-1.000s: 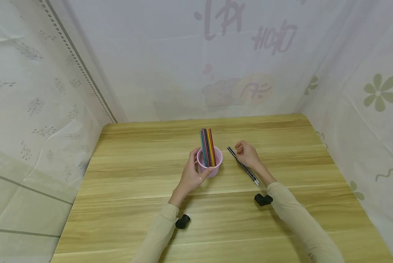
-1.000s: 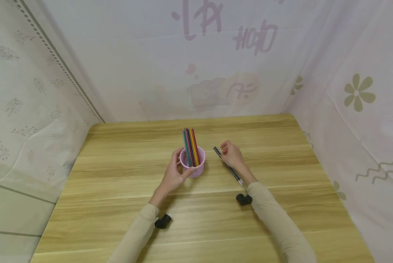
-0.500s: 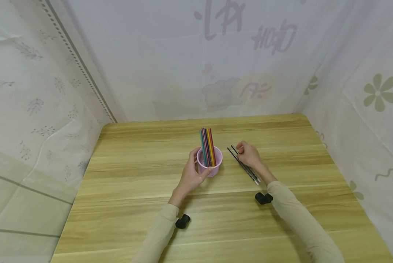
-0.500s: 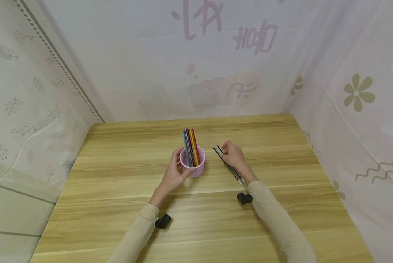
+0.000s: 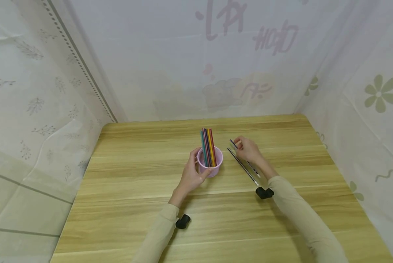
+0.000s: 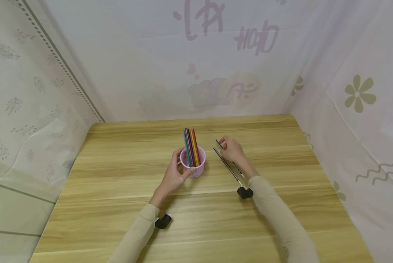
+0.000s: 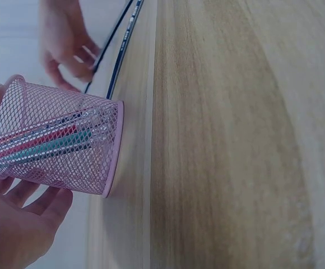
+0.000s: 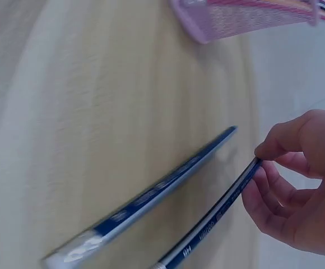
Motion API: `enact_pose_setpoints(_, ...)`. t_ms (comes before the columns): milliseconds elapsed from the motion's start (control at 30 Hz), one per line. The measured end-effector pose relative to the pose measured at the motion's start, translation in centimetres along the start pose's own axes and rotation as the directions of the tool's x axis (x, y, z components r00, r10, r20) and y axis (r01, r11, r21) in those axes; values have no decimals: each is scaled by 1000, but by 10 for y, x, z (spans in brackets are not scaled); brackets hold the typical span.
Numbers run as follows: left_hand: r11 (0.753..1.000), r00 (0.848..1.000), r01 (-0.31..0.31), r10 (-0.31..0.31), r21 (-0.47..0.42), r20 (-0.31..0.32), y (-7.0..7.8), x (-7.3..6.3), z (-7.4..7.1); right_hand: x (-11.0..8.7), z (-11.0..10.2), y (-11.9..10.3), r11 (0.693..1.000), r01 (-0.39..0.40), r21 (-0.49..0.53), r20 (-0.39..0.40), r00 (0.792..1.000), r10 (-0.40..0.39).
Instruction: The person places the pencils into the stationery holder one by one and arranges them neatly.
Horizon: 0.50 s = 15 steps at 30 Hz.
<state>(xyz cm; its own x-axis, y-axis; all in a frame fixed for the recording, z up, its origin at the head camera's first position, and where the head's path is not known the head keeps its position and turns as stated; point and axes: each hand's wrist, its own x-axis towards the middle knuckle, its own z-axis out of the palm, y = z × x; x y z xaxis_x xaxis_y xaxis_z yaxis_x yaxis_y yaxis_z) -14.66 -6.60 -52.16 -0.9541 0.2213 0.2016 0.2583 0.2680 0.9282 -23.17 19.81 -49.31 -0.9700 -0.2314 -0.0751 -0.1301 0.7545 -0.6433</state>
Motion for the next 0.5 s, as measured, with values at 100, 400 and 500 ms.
enact_pose_setpoints(100,1000,1000,-1,1,6,0,1,0,0,1,-6,-8,1000,23,16,-21,1000,-23)
enact_pose_setpoints(400,1000,1000,-7,7,-14,-10,2,0,1,2,-19,-32,989,99,110,-73,993,-91)
enact_pose_setpoints(500,1000,1000,5,-5,-4,-2,2,0,0,1,-24,-44,983,108,149,-86,992,-96)
